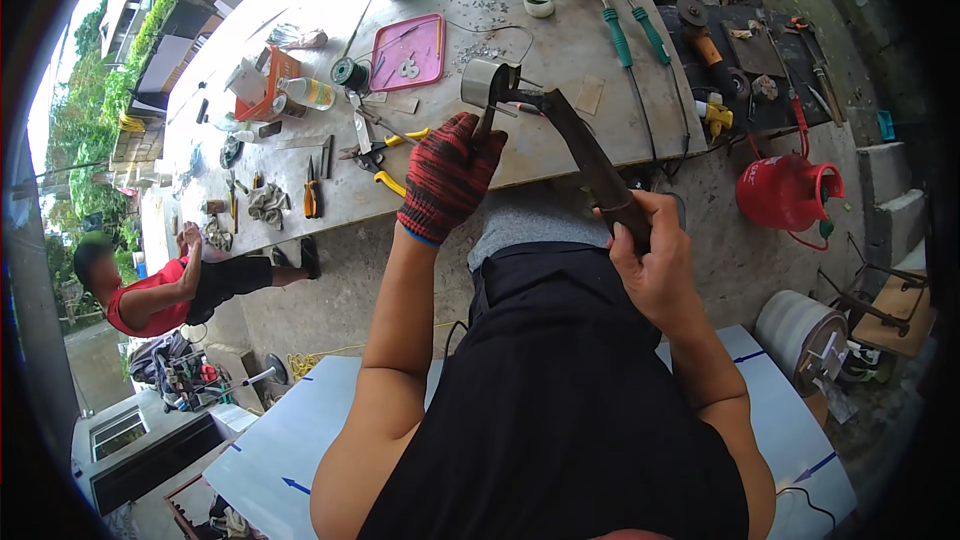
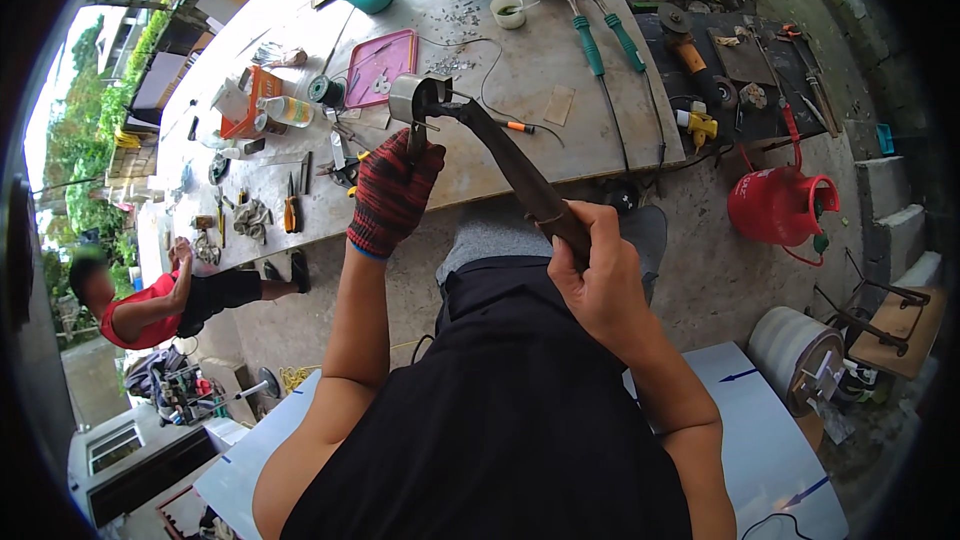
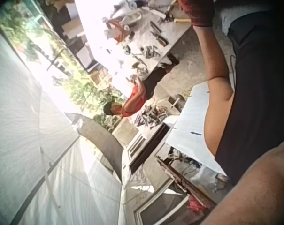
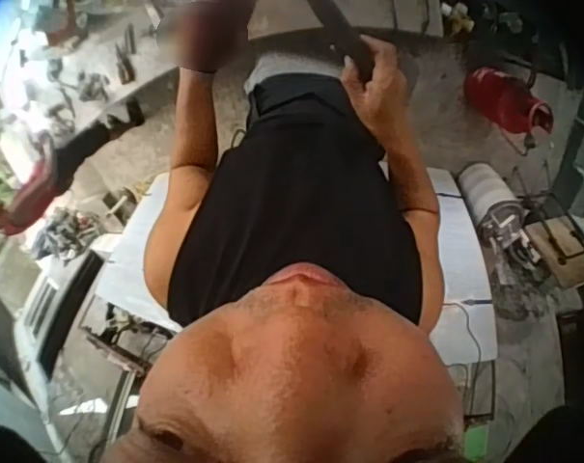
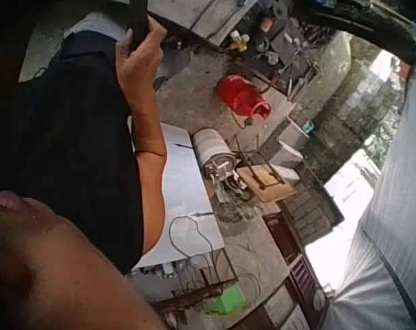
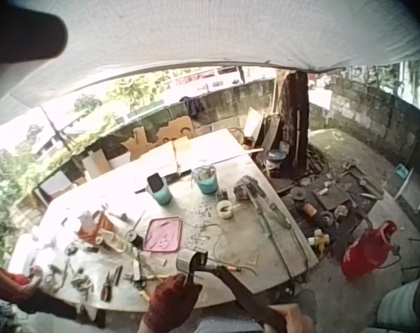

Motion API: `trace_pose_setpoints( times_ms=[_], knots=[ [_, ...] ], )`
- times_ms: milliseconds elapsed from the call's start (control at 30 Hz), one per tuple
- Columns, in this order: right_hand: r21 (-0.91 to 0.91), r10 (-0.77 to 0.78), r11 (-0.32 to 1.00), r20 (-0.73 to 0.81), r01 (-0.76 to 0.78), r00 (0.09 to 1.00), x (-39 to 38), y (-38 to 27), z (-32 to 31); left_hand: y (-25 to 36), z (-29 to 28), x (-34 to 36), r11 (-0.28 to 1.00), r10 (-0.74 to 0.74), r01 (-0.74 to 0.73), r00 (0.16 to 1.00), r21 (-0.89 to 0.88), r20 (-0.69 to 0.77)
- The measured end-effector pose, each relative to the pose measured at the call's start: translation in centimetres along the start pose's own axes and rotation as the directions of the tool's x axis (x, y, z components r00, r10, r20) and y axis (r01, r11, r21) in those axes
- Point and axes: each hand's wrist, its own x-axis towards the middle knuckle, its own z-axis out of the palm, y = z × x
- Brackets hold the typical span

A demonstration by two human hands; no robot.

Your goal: The person uses a handheld angle grinder to smooth the edges of a small metal cylinder. They then use a screwdriver to adjust a pin inside the cylinder, followed by pliers to bend and shape the metal. A hammer is used to tap the cylinder, and a welding torch is applied to heat the metal piece. The person repeatedly switches between these tools to refine the shape of the metal cylinder.

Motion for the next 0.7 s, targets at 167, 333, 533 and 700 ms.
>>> trace_pose_setpoints(
  times_ms=[167,333,533,700],
  knots=[
    [-0.028,-0.023,0.999,0.009,0.024,1.000,0.09,-0.06,-0.17,0.09,0.02,0.09,1.000,-0.004,0.005,1.000,-0.023,0.011],
    [-0.032,-0.023,0.999,-0.006,0.023,1.000,0.02,0.03,-0.14,-0.24,0.43,0.00,0.999,-0.004,0.005,1.000,-0.035,0.023],
    [-0.075,-0.068,0.995,-0.016,0.067,0.998,-0.05,0.45,0.02,0.17,0.36,-0.12,0.996,-0.032,0.038,0.998,-0.086,0.062],
    [-0.125,-0.121,0.985,-0.031,0.116,0.992,-0.08,0.58,0.31,0.14,0.54,-0.49,0.982,-0.049,0.063,0.995,-0.178,0.082]
  ],
)
